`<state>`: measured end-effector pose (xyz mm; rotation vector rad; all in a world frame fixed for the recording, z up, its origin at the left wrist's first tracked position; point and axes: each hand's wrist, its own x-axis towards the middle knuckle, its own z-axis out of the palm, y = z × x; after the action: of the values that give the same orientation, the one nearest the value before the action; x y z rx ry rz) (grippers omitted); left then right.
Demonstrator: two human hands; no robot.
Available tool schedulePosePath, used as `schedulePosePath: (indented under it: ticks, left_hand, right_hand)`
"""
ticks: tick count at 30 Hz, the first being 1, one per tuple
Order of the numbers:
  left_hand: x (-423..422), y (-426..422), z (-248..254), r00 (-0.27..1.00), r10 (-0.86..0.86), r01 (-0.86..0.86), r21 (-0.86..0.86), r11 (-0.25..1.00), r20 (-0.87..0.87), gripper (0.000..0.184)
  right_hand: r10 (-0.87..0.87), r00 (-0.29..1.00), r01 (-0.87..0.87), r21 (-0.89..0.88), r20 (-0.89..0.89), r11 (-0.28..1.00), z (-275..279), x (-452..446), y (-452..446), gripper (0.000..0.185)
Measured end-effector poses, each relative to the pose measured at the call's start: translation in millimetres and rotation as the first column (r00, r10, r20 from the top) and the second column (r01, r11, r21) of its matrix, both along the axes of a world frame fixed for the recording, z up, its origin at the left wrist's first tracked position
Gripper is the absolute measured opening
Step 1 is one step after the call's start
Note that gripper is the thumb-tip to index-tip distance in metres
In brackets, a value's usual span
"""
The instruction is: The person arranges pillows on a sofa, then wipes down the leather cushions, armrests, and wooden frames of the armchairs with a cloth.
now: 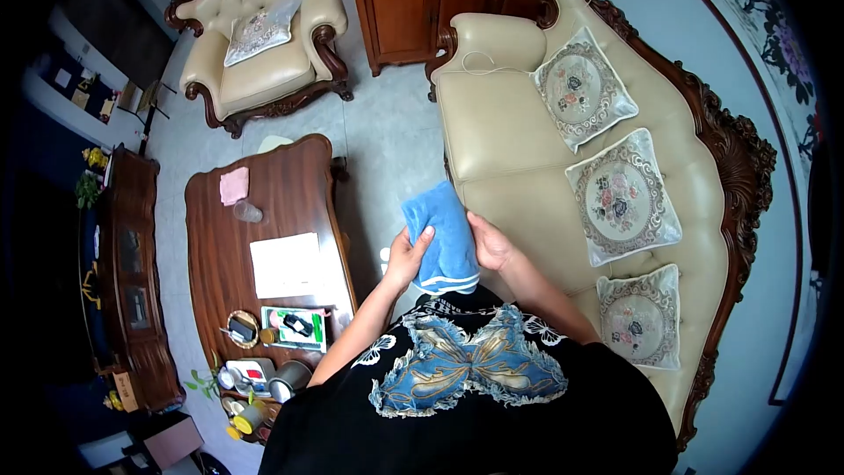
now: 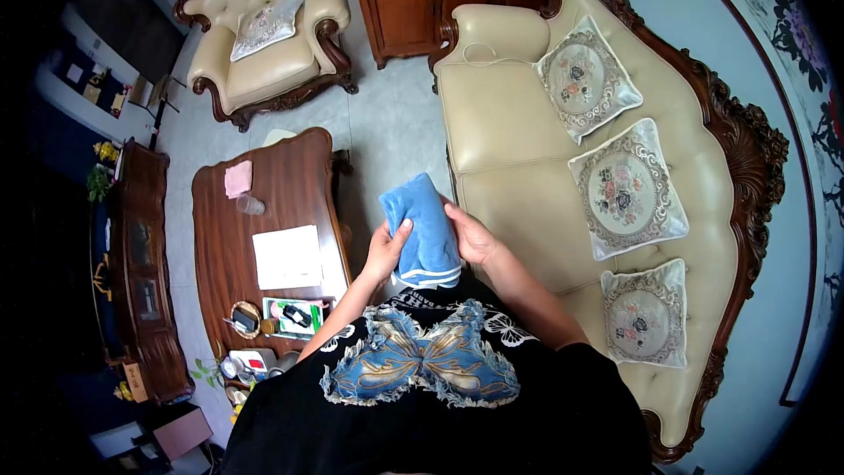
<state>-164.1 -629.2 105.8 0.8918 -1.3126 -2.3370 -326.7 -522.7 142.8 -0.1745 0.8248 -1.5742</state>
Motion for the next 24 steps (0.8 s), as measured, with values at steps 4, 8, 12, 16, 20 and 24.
schedulePosePath:
  ticks: [4, 8, 12, 16, 20, 24]
  left_hand:
    - [-42, -40, -4, 0.998, 0.046, -0.034, -0.246, 0.969, 0.046, 0.036]
    - [-73, -95, 15, 0.976, 0.093, 0.022, -0.514, 0.857, 0.198, 0.036]
    - [-125, -155, 23, 0.981, 0.076, -0.004, -0.375, 0.927, 0.178, 0.036]
    - [-170, -209, 29, 0.995, -0.076, 0.070, 0.091, 0.993, 0.058, 0.044]
    - [-194, -246, 33, 0.992, -0.118, 0.105, 0.253, 0.962, 0.036, 0.044]
    - [-218, -284, 12, 0.999, -0.030, 0.032, 0.287, 0.957, -0.011, 0.039]
  right_hand:
    - [0.175, 0.975, -0.191, 0.112, 0.138, 0.975, -27, -45, -32, 0.059]
    - [0.230, 0.971, -0.235, 0.086, 0.058, 0.968, -22, -80, -81, 0.060]
    - [0.334, 0.937, -0.318, 0.146, -0.104, 0.937, -1, -133, -134, 0.065]
    - [0.234, 0.968, -0.220, 0.142, -0.090, 0.965, -4, -178, -182, 0.060]
    - [0.200, 0.978, -0.205, 0.091, 0.060, 0.974, -18, -208, -226, 0.051]
    - [0.163, 0.985, -0.169, 0.154, 0.051, 0.973, -27, -231, -270, 0.057]
